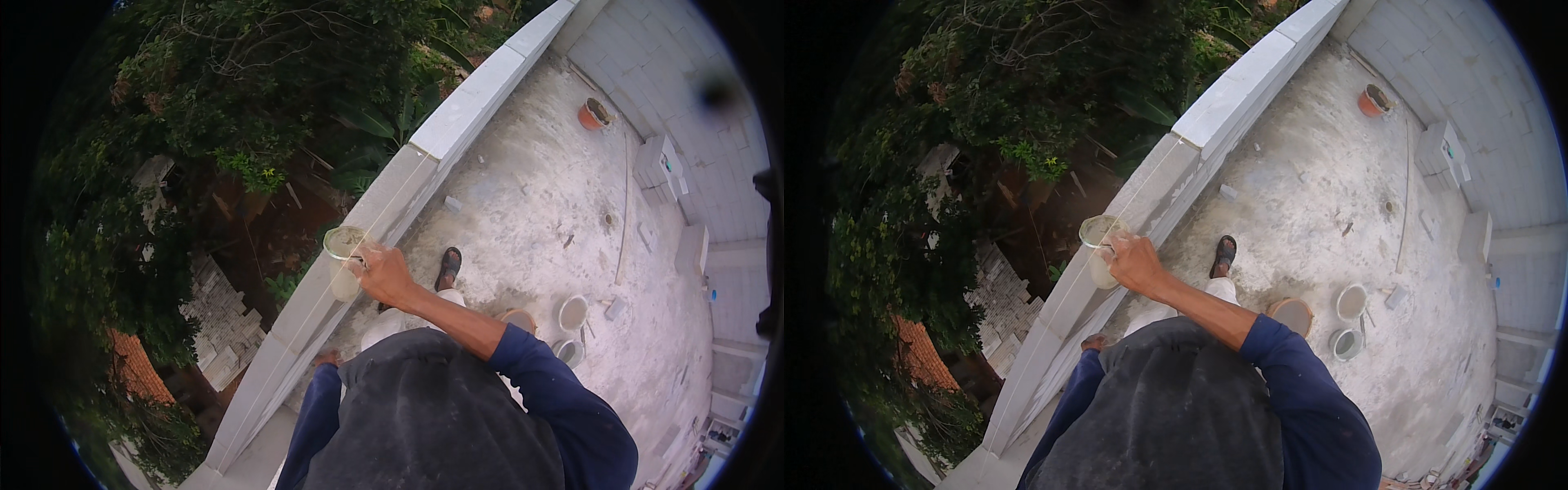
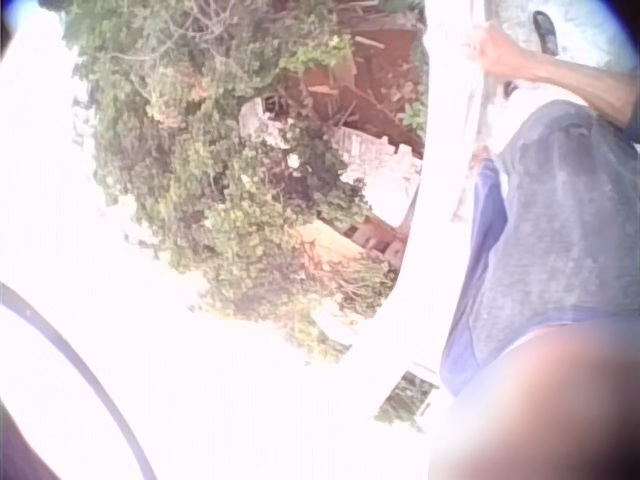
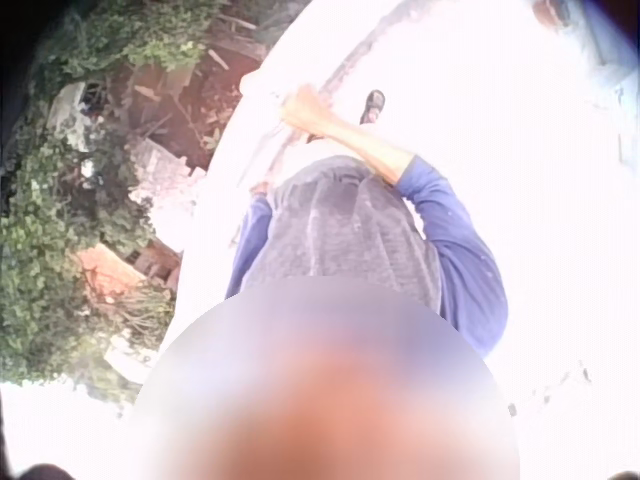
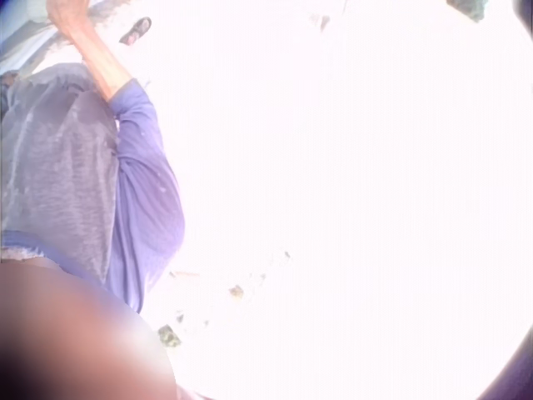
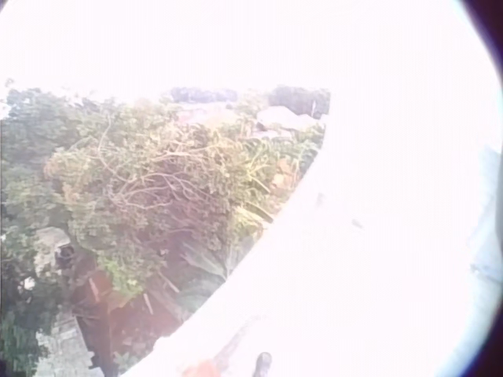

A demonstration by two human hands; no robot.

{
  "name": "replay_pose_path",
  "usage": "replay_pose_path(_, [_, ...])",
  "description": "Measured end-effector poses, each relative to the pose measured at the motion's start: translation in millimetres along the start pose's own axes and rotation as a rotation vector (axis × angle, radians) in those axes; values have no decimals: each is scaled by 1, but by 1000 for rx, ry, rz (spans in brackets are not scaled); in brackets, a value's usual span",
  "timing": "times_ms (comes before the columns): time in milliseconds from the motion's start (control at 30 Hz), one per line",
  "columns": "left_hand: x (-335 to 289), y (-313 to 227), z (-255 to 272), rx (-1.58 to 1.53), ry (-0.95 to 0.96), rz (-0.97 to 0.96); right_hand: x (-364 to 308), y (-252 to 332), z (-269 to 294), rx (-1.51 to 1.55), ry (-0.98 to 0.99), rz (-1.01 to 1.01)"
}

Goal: The person uses a hammer to chip away loose material from a white tiled wall on a rooftop. They then pour water from a small container onto the wall surface to clean it.

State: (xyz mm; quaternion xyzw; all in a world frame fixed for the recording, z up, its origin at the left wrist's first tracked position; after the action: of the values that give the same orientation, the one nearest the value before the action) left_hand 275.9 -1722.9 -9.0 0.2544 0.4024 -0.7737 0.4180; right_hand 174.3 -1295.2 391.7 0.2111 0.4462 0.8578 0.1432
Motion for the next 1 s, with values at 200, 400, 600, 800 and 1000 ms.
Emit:
replay_pose_path(200, [-31,-61,-85,-83,23,32,67,-83,28,49,143,-232])
replay_pose_path(400, [-107,-104,-186,-106,145,21,150,-180,91,-25,73,-247])
replay_pose_path(600, [-183,-140,-275,-160,152,73,210,-225,173,-56,59,-168])
replay_pose_path(800, [-199,-172,-304,-104,141,13,228,-220,227,-49,-67,92])
replay_pose_path(1000, [-188,-198,-299,42,87,6,194,-193,212,-27,41,104])
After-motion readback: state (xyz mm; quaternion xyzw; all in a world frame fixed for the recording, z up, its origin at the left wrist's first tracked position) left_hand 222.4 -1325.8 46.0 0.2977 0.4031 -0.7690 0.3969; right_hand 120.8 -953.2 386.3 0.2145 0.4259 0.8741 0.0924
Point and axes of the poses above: each hand's wrist, its own x-axis towards the middle knuckle, its own z-axis out of the back of the hand, y = z × x, the point moved 8 cm from there along x, towards the middle knuckle, and after that the axes turned 11 degrees about -y, right-handed, at the moved point
